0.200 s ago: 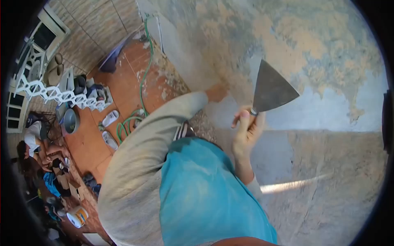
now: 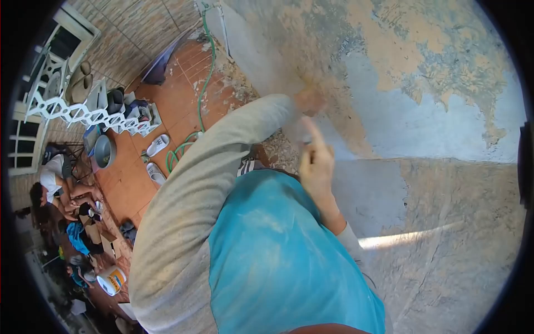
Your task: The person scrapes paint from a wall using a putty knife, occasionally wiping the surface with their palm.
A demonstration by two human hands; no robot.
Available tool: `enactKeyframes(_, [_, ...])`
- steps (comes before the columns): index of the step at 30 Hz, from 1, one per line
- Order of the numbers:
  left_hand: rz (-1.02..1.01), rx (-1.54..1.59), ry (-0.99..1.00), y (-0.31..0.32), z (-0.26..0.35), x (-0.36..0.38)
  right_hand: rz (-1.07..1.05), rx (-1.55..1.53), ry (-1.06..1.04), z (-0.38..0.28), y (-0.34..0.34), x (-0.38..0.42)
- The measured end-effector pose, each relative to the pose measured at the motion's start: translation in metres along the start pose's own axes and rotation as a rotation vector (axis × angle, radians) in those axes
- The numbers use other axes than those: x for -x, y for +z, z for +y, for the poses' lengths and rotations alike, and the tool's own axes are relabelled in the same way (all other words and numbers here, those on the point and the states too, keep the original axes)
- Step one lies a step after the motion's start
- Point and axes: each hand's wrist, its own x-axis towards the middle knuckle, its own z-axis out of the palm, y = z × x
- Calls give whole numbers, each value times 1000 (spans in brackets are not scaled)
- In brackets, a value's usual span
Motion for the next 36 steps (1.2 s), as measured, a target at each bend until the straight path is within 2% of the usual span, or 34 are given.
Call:
enactKeyframes(1, [49,73,-11,10,-13,4,156,-69,53,6,11,-2])
enactKeyframes(2, [86,164,-10,26,-12,10,250,-14,17,10,26,1])
enactKeyframes(4, [-22,298,-146,35,-16,19,4,237,-302,-10,19,0])
enactKeyframes(5, [-73,356,-206,35,-14,22,13,78,-169,-12,19,12])
enactKeyframes(7, [63,530,-237,31,-6,36,59,-238,74,-16,21,27])
enactKeyframes(8, [133,626,-258,31,-3,47,73,-132,80,-22,22,28])
enactKeyframes(9, [69,683,-288,41,-2,50,85,-27,87,-28,22,29])
enactKeyframes(11, [-55,783,-301,52,5,33,-235,377,-196,-25,22,27])
enactKeyframes(13, [-2,699,-279,66,15,46,-39,-384,29,-17,42,54])
enactKeyframes(14, [163,728,-226,59,27,68,-104,-277,98,-18,24,55])
enactKeyframes(15, [293,841,-277,59,45,84,-182,-182,174,-18,6,57])
enactKeyframes(16, [291,969,-339,69,58,97,-129,-199,292,-11,-2,62])
enactKeyframes(17, [391,877,-388,92,77,115,-73,-225,410,-3,-7,69])
enactKeyframes(18, [67,990,-497,82,91,143,-12,-258,528,4,-8,77])
enactKeyframes(19, [18,965,-497,163,100,154,96,-188,544,11,-7,90])
enactKeyframes(21, [-575,1095,-434,268,114,189,271,-109,584,21,-4,112])
enactKeyframes(22, [-607,1233,-433,319,137,210,343,-103,612,22,-2,122])
enactKeyframes(23, [-364,1228,1,323,131,237,416,-95,638,22,0,131])
enactKeyframes(25, [-742,1606,-378,292,120,248,477,-30,684,25,8,149])
enactKeyframes(28, [-1007,1504,-527,323,95,259,554,-36,816,1,24,154])
enactKeyframes(33, [-1055,1316,-482,327,70,266,761,-77,867,-18,60,131])
enactKeyframes(36, [-1060,1247,-476,328,64,271,737,97,798,-10,70,145])
